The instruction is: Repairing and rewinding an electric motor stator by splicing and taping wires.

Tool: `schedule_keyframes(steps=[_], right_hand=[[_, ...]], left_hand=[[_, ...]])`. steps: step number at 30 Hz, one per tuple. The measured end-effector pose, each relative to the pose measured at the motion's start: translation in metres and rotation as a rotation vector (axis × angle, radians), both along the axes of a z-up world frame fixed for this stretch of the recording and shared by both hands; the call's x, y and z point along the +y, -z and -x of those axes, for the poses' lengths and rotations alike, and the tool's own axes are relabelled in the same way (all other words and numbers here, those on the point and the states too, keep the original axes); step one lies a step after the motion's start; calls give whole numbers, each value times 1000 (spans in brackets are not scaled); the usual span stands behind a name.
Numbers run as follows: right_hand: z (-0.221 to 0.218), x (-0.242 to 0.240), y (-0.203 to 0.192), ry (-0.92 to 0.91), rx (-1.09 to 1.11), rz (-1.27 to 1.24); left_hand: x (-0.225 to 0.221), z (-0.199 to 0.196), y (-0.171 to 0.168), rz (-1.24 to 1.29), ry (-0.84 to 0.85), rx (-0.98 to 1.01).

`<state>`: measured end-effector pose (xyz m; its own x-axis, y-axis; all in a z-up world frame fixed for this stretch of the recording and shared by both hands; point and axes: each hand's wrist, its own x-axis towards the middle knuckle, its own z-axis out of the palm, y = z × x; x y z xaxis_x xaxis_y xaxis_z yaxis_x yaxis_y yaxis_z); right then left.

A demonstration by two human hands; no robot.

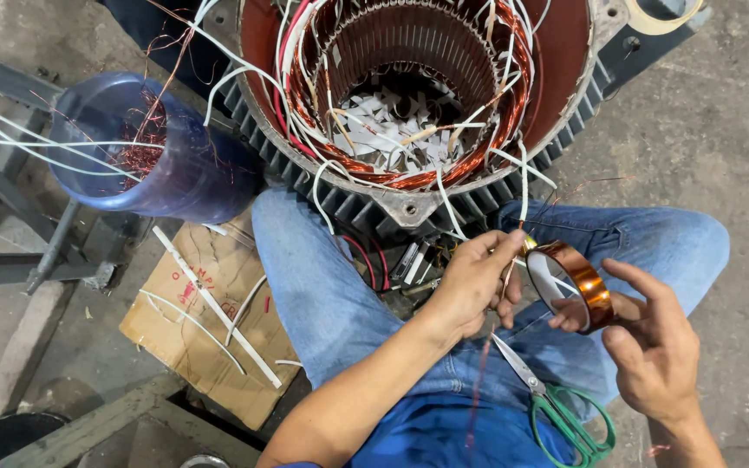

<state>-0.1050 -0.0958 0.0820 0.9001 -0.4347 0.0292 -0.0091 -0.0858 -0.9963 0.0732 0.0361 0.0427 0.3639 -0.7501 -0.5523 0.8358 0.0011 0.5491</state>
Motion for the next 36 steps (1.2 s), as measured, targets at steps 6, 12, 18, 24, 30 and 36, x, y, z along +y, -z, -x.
schedule_keyframes(steps=[6,12,18,24,30,36], right_hand=[[3,9,20,-63,-32,-14],[-11,4,26,-23,36,40],[-32,-3,25,26,239,111],[-55,9,6,-37,229,432],[-75,17,2,-69,119,601],[-64,17,23,-50,161,478]], left_hand=[[1,-3,-10,-208,4,-535],[5,-6,-20,-356,0,-918],[8,-3,-24,-496,-2,-1144],[5,-2,-35,-577,68,-1419],[5,3,-34,-650,198,-1584],[8,7,-39,-681,128,-1550]])
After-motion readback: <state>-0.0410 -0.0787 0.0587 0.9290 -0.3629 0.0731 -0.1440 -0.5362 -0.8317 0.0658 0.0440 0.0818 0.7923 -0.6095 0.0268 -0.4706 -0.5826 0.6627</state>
